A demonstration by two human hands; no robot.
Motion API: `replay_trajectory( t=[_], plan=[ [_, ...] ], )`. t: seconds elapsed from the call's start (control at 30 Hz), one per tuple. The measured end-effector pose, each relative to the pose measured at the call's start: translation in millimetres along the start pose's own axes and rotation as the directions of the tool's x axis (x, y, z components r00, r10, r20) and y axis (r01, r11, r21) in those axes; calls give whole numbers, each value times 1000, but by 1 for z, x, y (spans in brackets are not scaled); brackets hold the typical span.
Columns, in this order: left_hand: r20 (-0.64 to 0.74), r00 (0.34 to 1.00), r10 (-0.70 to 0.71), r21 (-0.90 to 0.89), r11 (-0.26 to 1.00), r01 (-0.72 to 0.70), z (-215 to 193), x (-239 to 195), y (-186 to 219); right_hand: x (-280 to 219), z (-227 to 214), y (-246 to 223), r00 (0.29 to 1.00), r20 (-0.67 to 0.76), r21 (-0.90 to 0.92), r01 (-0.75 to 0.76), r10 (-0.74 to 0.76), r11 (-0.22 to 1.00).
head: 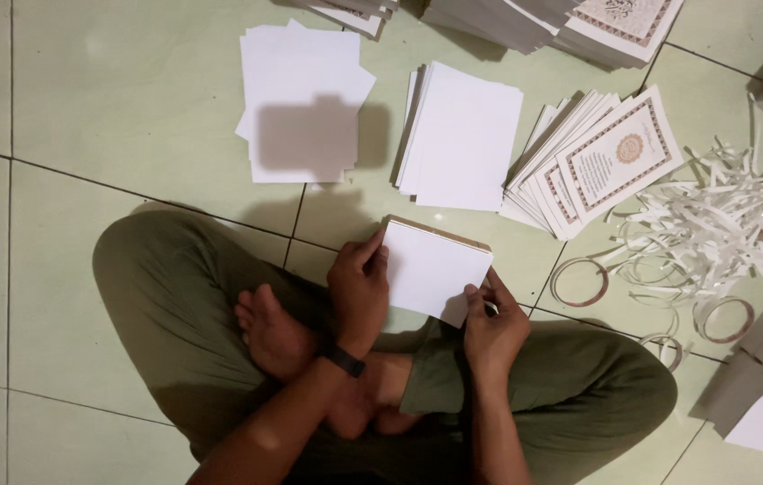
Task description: The person sits on the floor and assembles small booklets by applying adhesive tape to the spine of a stack of papers. They fold the cover over the spine, press it down, and place the finished booklet onto a growing pile.
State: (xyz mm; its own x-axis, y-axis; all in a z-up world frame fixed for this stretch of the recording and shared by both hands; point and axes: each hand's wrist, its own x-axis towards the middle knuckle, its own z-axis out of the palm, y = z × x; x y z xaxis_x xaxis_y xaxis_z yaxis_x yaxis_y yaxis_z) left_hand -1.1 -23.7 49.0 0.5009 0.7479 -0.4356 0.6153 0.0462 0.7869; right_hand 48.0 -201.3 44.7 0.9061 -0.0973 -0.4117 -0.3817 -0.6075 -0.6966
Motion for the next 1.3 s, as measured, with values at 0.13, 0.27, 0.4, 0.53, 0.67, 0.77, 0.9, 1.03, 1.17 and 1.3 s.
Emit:
replay_trajectory(
  t=[0.13, 0.27, 0.4, 0.53, 0.67, 0.77, 0.9, 1.03, 1.17, 1.3],
  plan=[
    [15, 1000, 11, 14, 1000, -12, 1, 2, -2, 1, 1, 6, 999, -2, -23, 33, -33, 999],
    [58, 997, -60, -23, 998, 62, 3, 3, -7, 1, 1, 6, 1000, -3, 12, 25, -25, 1000],
    [33, 998, -59, -38, 997, 60, 4, 1, -1, -2, 1, -3, 1000, -17, 44, -14, 14, 999],
    [41, 998, -57, -28, 998, 59, 5, 2, -3, -2, 1, -5, 1000, -14, 39, -16, 17, 999],
    [108, 989, -103, -18, 994, 105, 5, 5, -8, 0, 0, -4, 1000, -6, 72, -10, 11, 997],
    [104, 989, -107, -17, 994, 109, 5, 4, -5, -1, 0, -10, 1000, -6, 54, -4, 4, 999],
    [97, 991, -97, -6, 995, 98, 7, 5, -12, -1, 0, -6, 1000, -3, 27, -8, 8, 1000],
    [131, 986, -104, 8, 995, 104, 6, 6, -12, -1, 3, -1, 1000, -6, 75, 16, -15, 997],
    [128, 986, -108, -5, 994, 110, 5, 5, -7, -1, 2, -4, 1000, -5, 65, 2, -2, 998],
    [112, 989, -99, -10, 995, 100, 4, 4, 0, 0, 2, 0, 1000, 6, 39, -4, 3, 999]
  ],
)
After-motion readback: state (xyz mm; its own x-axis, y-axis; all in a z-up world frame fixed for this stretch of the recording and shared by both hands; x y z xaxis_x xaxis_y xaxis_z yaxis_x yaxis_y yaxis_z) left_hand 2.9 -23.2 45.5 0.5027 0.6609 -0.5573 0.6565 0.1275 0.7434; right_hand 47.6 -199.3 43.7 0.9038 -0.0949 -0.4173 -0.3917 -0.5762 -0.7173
